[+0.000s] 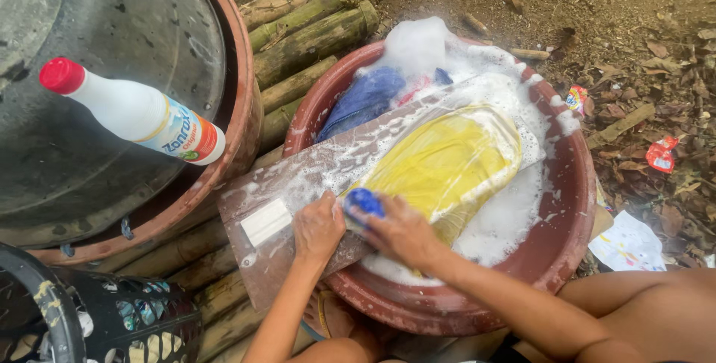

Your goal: The person scrubs a yellow t-shirt using a brush and a bar of soap on a wooden board inside a basin of soapy water. They lift and move sections of the shirt to ensure it is thoroughly cleaned.

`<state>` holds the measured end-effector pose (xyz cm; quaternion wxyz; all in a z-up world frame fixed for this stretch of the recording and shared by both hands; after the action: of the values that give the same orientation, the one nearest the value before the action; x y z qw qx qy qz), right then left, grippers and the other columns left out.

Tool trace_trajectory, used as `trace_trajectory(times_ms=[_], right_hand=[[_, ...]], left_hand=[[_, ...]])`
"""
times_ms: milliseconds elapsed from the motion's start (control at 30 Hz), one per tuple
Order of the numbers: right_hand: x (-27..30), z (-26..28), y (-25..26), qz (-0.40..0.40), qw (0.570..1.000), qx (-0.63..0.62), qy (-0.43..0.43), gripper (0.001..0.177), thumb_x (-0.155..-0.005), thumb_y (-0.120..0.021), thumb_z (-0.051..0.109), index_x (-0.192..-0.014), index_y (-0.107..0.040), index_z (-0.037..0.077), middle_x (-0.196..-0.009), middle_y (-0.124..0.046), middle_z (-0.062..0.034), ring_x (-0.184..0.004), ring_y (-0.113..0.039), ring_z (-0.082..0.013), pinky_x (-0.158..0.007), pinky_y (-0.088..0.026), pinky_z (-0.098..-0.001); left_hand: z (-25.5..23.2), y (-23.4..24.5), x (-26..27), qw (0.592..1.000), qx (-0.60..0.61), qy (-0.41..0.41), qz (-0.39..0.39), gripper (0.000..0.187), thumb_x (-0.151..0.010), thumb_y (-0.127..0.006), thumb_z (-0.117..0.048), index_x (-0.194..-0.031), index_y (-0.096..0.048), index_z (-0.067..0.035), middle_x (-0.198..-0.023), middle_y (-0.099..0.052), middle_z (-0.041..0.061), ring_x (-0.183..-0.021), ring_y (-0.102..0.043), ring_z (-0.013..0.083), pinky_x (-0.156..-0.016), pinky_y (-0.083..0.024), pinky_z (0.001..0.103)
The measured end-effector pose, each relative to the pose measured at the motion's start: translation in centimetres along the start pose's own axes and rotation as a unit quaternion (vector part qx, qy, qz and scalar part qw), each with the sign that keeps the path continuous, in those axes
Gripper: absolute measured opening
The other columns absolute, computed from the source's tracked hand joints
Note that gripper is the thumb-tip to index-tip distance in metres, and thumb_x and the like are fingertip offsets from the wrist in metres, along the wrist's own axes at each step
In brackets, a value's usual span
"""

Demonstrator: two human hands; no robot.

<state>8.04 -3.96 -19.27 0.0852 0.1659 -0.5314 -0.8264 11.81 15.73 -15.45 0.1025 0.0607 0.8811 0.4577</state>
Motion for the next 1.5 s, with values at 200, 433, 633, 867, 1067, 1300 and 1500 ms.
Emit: trace_trajectory(times_ms=[200,433,633,867,1067,1300,1500], right_hand=[[-4.5,-25.0,9.7,0.003,0.907,0.130,-0.400,0.042,-0.092,-0.067,0.043,-0.131,-0.068,0.027,-0.106,-0.064,-0.0237,-0.084,-0.066,-0.0361,-0.063,-0.057,-0.0459],[-6.3,-16.2,6.4,0.047,0.692,-0.690,-0.206,0.097,-0.073,-0.076,0.033,-0.158,-0.027,0.033,-0.149,-0.047,-0.0100,-0.103,-0.064,-0.0222,-0.077,-0.057,-0.0339],[-3.6,-14.5,11.3,0.145,0.840,-0.484,-0.196,0.074,-0.079,-0.072,0.027,-0.146,-0.053,0.001,-0.125,-0.065,-0.0157,-0.105,-0.064,-0.0203,-0.089,-0.053,-0.0308],[3.3,-14.3,27.5,-0.029,0.845,-0.482,-0.228,0.085,-0.077,-0.075,0.030,-0.152,-0.047,0.003,-0.120,-0.063,-0.0072,-0.105,-0.061,-0.0165,-0.093,-0.052,-0.0314],[10.0,-14.4,37.1,-0.122,0.840,-0.498,-0.177,0.071,-0.085,-0.075,0.028,-0.144,-0.049,-0.001,-0.112,-0.064,-0.0097,-0.099,-0.065,-0.0168,-0.092,-0.058,-0.0330],[21.8,-25.3,38.8,-0.201,0.853,-0.408,-0.257,0.051,-0.094,-0.071,0.015,-0.136,-0.047,-0.001,-0.106,-0.063,-0.0118,-0.093,-0.069,-0.0210,-0.089,-0.060,-0.0407],[19.1,-28.9,40.7,-0.187,0.902,-0.269,-0.280,0.043,-0.093,-0.073,0.010,-0.129,-0.050,0.000,-0.104,-0.066,-0.0133,-0.093,-0.071,-0.0215,-0.092,-0.061,-0.0393]], left_hand=[[0.4,-0.5,0.0,0.999,-0.016,0.031,0.038,0.015,-0.090,-0.068,-0.019,-0.090,-0.066,-0.004,-0.078,-0.070,0.018,-0.070,-0.068,0.0397,-0.065,-0.053,0.051],[-3.5,-3.4,-4.1,0.941,0.302,-0.059,0.138,0.035,-0.101,-0.066,-0.036,-0.108,-0.072,-0.002,-0.125,-0.065,0.013,-0.118,-0.057,0.0224,-0.099,-0.044,0.041],[-9.9,-3.8,-8.1,0.890,0.312,-0.096,0.317,0.045,-0.101,-0.063,-0.045,-0.095,-0.071,-0.001,-0.085,-0.063,0.005,-0.084,-0.057,0.0178,-0.073,-0.049,0.038],[-16.2,-9.8,-9.2,0.789,0.240,-0.176,0.538,0.033,-0.084,-0.073,-0.042,-0.098,-0.075,-0.012,-0.083,-0.074,-0.001,-0.077,-0.068,0.0123,-0.069,-0.055,0.033],[-16.0,-16.8,-6.5,0.789,0.010,-0.204,0.580,0.039,-0.085,-0.079,-0.044,-0.097,-0.077,-0.007,-0.084,-0.075,0.010,-0.078,-0.069,0.0236,-0.071,-0.052,0.041],[-16.6,-10.5,-6.3,0.800,-0.083,-0.221,0.552,0.032,-0.080,-0.082,-0.042,-0.095,-0.081,-0.013,-0.080,-0.076,0.007,-0.074,-0.070,0.0198,-0.066,-0.053,0.040],[-18.6,4.6,0.4,0.687,0.189,-0.163,0.683,0.035,-0.092,-0.075,-0.038,-0.097,-0.078,-0.003,-0.071,-0.067,0.002,-0.060,-0.053,0.0106,-0.052,-0.040,0.030]])
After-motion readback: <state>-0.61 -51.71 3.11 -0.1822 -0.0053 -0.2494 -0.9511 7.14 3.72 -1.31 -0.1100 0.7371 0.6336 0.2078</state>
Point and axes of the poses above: each hand's wrist, its own x-axis away from the middle knuckle, its own y-axis out of the back of the hand, z = x × y, the point moved 7 cm from there along -x, towards the middle knuckle
